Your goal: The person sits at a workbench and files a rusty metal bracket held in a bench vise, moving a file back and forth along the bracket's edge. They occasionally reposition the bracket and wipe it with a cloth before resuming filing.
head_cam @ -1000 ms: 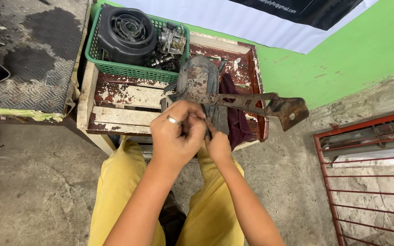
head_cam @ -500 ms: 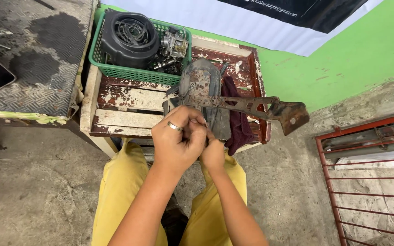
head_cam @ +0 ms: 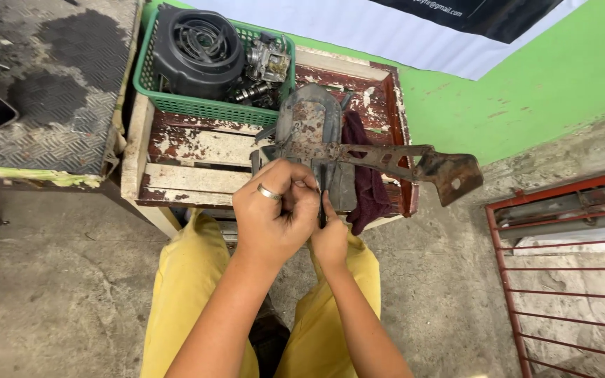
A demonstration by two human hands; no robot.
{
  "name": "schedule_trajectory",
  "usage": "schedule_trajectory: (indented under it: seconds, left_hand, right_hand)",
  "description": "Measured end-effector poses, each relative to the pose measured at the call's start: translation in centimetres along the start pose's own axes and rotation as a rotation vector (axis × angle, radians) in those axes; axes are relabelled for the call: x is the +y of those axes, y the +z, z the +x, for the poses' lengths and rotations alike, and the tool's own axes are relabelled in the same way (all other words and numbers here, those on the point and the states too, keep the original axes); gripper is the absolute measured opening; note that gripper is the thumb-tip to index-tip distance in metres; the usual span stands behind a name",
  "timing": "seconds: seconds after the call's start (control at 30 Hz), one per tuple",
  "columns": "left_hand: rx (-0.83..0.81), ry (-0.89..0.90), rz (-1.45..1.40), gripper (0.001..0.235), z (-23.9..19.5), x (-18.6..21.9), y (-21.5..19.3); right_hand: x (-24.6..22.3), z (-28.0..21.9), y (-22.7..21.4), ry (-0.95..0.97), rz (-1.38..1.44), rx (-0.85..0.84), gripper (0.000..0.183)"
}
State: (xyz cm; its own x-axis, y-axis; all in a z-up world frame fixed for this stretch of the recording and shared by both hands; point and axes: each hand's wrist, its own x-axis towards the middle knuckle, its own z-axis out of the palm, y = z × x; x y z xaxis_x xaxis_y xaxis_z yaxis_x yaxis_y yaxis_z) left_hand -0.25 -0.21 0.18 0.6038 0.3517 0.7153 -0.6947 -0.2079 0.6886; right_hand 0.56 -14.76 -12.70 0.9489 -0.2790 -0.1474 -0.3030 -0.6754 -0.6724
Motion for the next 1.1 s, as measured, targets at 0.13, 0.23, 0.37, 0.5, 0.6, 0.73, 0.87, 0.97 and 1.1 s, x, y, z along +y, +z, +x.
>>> schedule_trajectory:
  seconds: [0.13,0.23,0.37,0.5,0.6,0.73,0.87,0.97,1.1]
  left_hand:
    - [0.016,0.001,-0.029,0.019,0.2,0.1,0.7]
    - [0.013,0.016,-0.015,0.020,0.4,0.0,0.5]
    - [0.017,0.000,0.003,0.018,0.3,-0.5,0.1]
    - [0.018,0.025,0.039,0.015,1.0,-0.9,0.7]
    - [0.038,0.032,0.046,0.015,1.2,-0.8,1.5]
    - [0.037,0.055,0.073,0.013,0.6,-1.9,1.4]
    - [0.041,0.014,0.081,0.014,0.4,-2.5,1.4]
    - [0.048,0.008,0.081,0.014,0.4,-2.6,1.5]
    - [0.037,0.003,0.076,0.014,0.3,-2.5,1.3]
  right_hand:
    - [4.1,3.3,1.5,0.021,-0.077,-0.048,0.053]
    - [3.1,4.4,1.1,-0.005,-0.231,-0.078,0.049]
    - [4.0,6.6,1.2,-0.065,-0.218,-0.038,0.046]
    - [4.4,5.8,1.0,-0.130,-0.172,0.066,0.043]
    - [1.9,0.9,-0.9,-0.159,-0.102,0.130,0.048]
    - [3.3,-0.5,-1.2,-0.208,-0.100,0.107,0.048]
    - [4.3,-0.9,-1.2,-0.139,-0.042,0.060,0.049]
    - [4.8,-1.1,-0.9,-0.095,-0.015,-0.032,0.050]
    - [8.9,0.7,1.4,-0.040,0.026,-0.060,0.050]
